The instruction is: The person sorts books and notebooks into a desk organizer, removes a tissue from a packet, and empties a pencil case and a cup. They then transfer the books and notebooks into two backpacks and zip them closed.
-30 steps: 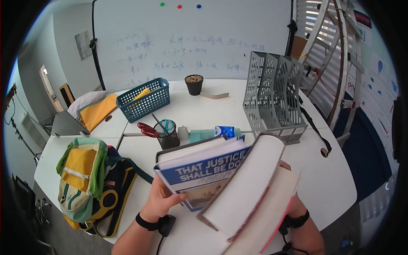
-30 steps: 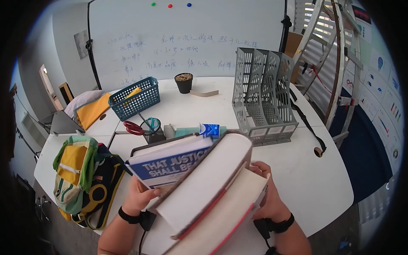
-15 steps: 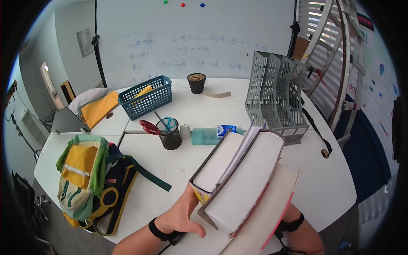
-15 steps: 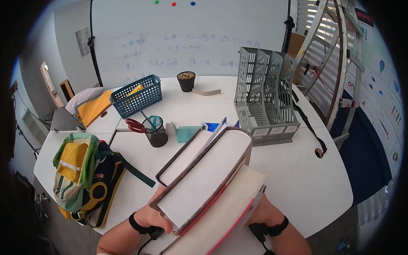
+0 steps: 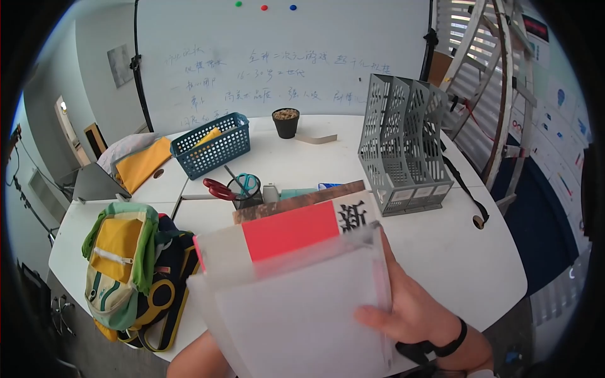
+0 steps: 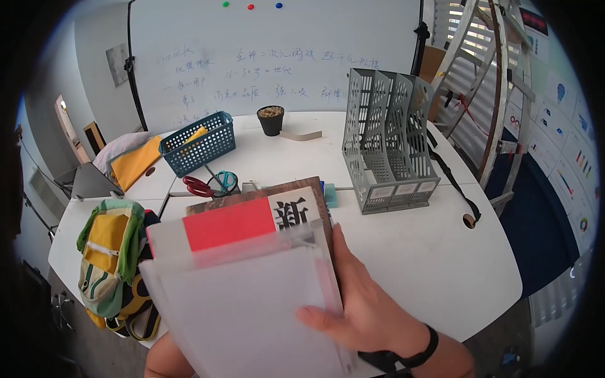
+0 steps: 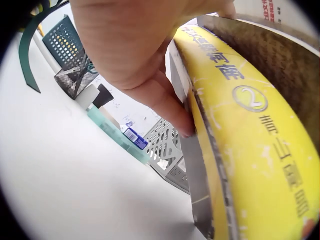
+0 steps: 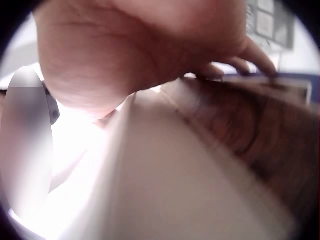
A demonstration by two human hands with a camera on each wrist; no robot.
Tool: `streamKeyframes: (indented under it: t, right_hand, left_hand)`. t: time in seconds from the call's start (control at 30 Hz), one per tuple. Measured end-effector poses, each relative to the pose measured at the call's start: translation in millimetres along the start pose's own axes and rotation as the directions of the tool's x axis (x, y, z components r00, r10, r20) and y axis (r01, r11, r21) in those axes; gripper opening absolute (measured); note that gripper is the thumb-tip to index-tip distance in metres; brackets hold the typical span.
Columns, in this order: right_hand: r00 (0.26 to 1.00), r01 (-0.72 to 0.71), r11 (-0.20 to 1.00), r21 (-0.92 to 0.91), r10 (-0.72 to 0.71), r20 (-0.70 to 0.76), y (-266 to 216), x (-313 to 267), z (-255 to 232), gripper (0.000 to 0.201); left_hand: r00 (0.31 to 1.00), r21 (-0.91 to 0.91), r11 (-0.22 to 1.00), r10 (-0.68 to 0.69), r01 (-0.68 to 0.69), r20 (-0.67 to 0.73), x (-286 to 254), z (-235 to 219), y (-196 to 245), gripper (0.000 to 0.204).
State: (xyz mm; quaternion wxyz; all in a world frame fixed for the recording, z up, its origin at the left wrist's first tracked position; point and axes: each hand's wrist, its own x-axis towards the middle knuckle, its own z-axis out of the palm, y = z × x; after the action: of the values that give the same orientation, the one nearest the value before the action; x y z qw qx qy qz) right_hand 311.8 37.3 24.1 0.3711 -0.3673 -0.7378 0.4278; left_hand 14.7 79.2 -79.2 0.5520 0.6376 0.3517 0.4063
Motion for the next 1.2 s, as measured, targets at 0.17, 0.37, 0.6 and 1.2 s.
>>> streamKeyframes:
  t: [0.17,0.37,0.6,1.2]
  right_hand:
    - [0.965,-0.201,0.954,-0.224,0.232,0.121,4.4,24.2,-25.8,0.098]
    - [0.895,-0.369,0.908,-0.198,0.404,0.187,7.1,35.1,-31.8,0.072]
    - [0.949,-0.222,0.956,-0.191,0.256,0.181,28.7,38.8,-29.1,0.074]
    - [0.969,0.219,0.922,0.32,-0.166,-0.185,-7.8,17.8,-17.6,0.113]
  left_hand:
    - [0.985,0.008,0.986,-0.167,0.168,-0.042,18.9,0.2,-0.8,0.09]
    - [0.926,0.013,0.932,-0.358,0.362,-0.119,-6.9,-30.4,-22.5,0.076]
    - [0.941,0.202,0.971,-0.054,0.127,-0.335,-8.3,-50.5,-33.8,0.036]
    - [0.896,-0.157,0.937,0.235,-0.312,-0.377,-21.8,3.4,98.4,0.065]
